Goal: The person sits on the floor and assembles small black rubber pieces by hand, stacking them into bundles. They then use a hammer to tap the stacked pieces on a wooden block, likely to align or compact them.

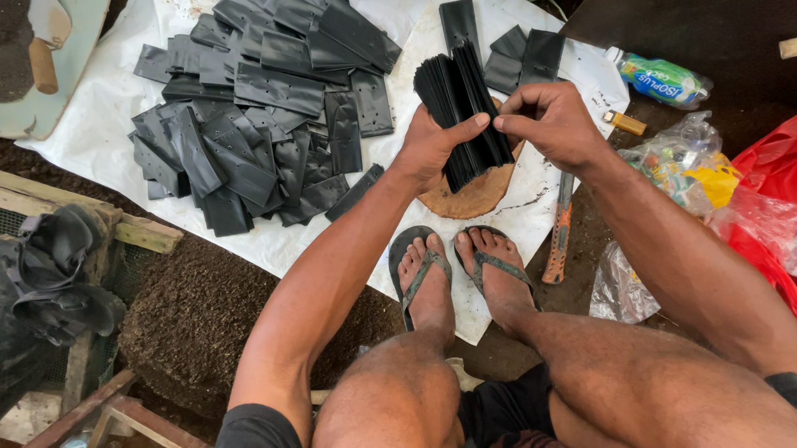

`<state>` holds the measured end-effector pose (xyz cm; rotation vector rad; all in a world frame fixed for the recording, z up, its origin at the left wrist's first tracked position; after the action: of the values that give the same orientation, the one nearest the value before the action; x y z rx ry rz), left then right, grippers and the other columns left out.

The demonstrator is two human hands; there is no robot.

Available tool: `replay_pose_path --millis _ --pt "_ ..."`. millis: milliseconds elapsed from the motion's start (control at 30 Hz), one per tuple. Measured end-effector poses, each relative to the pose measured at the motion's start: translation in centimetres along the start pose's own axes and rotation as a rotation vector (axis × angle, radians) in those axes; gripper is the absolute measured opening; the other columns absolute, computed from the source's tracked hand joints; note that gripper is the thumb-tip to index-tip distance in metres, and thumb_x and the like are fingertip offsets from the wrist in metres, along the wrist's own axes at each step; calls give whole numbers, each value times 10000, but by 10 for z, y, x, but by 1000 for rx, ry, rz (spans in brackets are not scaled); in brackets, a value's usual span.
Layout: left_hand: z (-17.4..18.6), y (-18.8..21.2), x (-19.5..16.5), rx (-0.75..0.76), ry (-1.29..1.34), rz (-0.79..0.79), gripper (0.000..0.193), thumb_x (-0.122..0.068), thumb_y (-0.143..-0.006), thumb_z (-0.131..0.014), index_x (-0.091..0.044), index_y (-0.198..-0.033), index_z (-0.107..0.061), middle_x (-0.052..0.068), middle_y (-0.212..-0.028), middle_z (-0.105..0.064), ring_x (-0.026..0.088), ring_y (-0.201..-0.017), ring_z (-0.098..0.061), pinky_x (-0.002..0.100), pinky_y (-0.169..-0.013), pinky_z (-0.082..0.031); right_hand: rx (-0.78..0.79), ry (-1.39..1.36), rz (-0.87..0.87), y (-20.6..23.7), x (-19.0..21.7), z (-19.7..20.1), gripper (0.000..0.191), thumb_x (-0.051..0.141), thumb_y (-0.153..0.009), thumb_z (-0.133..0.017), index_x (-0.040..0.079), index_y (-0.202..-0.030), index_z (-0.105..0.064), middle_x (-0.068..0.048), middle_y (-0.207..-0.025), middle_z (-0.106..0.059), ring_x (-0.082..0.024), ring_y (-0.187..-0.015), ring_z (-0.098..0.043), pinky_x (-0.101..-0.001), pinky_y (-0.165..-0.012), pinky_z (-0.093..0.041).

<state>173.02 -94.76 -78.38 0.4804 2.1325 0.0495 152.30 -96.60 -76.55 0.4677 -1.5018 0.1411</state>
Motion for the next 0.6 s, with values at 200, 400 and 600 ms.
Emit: replay_pose_path --millis 200,400,600 --pt "3 0 3 6 3 -4 354 -104 -903 -811 16 -1170 -613 99 -1041 -713 186 -934 -730 351 -798 -633 7 -12 13 0 2 -1 108 66 -937 -769 -25 -940 -711 -40 -798 -685 -76 -706 -632 -234 -617 -516" --pt "6 -6 8 -73 -37 -13 310 -54 -886 -778 14 -1135 -606 106 -996 -715 196 -875 -726 368 -747 -624 -12 194 62 2 16 -7 191 129 -924 -809 -20 -923 -689 -39 -793 -673 -69 -696 -612 -244 -589 -505" --pt "2 -4 6 -62 -22 9 269 -61 -902 -764 31 -1118 -632 102 -987 -705 192 -873 -709 360 -756 -604 -21 357 21 1 20 -13 172 162 -964 -770 -2 -933 -726 -34 -776 -682 -65 -687 -591 -270 -584 -480"
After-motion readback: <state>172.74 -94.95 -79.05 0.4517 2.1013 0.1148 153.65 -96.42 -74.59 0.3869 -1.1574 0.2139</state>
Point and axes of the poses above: each hand's wrist, its own y-axis away from the middle knuckle, its own z-axis out of the back of the hand, x = y × z, the point moved 2 cm from there along -y, towards the middle knuckle
